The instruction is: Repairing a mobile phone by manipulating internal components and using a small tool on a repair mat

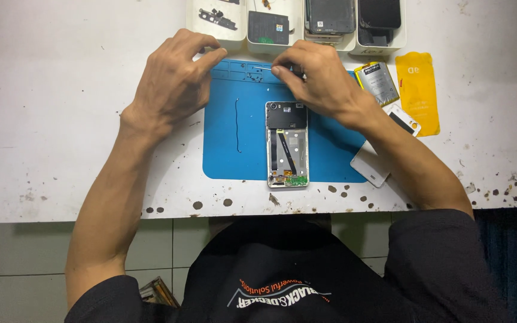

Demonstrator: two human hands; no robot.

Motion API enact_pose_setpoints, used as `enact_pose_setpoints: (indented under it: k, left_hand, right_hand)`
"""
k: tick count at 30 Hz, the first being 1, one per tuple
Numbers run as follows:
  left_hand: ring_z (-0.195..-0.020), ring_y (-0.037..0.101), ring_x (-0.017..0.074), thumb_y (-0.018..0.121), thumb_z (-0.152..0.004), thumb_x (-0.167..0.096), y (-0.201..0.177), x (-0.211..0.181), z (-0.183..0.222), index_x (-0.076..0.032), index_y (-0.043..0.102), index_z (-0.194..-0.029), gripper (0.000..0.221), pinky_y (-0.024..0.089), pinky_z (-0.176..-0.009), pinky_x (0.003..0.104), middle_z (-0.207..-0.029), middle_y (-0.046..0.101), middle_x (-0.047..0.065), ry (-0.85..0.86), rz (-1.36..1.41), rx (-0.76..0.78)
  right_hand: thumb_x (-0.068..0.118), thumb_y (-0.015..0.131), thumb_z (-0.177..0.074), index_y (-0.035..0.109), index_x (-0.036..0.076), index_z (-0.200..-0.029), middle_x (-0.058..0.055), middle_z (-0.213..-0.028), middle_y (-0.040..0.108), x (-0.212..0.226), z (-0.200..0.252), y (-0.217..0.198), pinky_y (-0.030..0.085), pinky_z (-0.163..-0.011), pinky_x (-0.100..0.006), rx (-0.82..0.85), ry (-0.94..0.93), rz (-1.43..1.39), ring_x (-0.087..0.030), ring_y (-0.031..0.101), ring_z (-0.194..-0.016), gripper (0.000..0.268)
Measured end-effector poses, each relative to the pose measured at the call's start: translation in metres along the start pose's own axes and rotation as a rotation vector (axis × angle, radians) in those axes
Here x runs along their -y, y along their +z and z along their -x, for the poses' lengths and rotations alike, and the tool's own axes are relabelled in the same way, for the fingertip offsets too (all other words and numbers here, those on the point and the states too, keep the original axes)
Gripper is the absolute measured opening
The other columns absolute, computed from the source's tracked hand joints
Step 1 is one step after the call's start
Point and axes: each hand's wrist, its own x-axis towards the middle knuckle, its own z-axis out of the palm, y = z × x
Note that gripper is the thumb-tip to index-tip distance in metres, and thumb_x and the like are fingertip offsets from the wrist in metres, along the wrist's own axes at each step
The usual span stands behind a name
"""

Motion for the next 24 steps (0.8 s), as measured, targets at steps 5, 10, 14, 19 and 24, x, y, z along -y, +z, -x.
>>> enact_pose_setpoints:
  k: [5,10,14,19,24]
  left_hand:
    - [-0.099,0.068,0.0313,0.062,-0.090,0.010,-0.003,-0.020,-0.008,-0.002,0.072,-0.115,0.029,0.060,-0.074,0.038,-0.111,0.072,0.017,0.019,0.058,0.036]
    - [-0.102,0.069,0.0230,0.065,-0.087,0.006,-0.013,-0.067,-0.023,-0.016,0.080,-0.113,0.038,0.059,-0.086,0.034,-0.107,0.075,0.008,-0.011,0.178,0.198]
    - [-0.112,0.064,0.0248,0.068,-0.083,0.005,-0.008,-0.084,-0.020,-0.020,0.080,-0.115,0.043,0.056,-0.091,0.037,-0.116,0.072,0.007,0.075,0.225,0.262]
    - [-0.115,0.061,0.0245,0.068,-0.075,0.007,-0.003,-0.086,-0.018,-0.024,0.080,-0.115,0.052,0.052,-0.101,0.040,-0.121,0.070,0.005,0.108,0.240,0.329]
    - [-0.119,0.060,0.0265,0.063,-0.074,0.012,0.002,-0.089,-0.016,-0.021,0.080,-0.115,0.055,0.049,-0.104,0.042,-0.122,0.068,0.008,0.089,0.282,0.339]
  right_hand:
    - [0.003,0.073,-0.102,0.073,-0.004,-0.107,-0.019,-0.101,0.073,0.008,0.032,-0.027,0.058,-0.076,-0.037,0.029,0.020,-0.008,-0.028,0.070,-0.087,0.009]
    - [0.003,0.074,-0.100,0.075,0.001,-0.100,-0.014,-0.084,0.068,0.006,0.071,-0.027,0.051,-0.062,-0.036,-0.031,0.104,-0.144,-0.028,0.066,-0.072,0.003]
    - [0.006,0.073,-0.099,0.074,0.005,-0.097,-0.010,-0.083,0.069,0.005,0.094,-0.017,0.053,-0.064,-0.034,-0.031,0.115,-0.217,-0.025,0.066,-0.074,0.003]
    - [0.005,0.073,-0.096,0.073,0.002,-0.093,-0.013,-0.079,0.069,0.006,0.093,-0.009,0.054,-0.063,-0.035,-0.015,0.121,-0.294,-0.027,0.067,-0.070,0.004]
    - [0.004,0.074,-0.096,0.071,0.004,-0.092,-0.011,-0.078,0.067,0.002,0.097,-0.001,0.054,-0.063,-0.035,-0.043,0.069,-0.278,-0.027,0.067,-0.071,0.005]
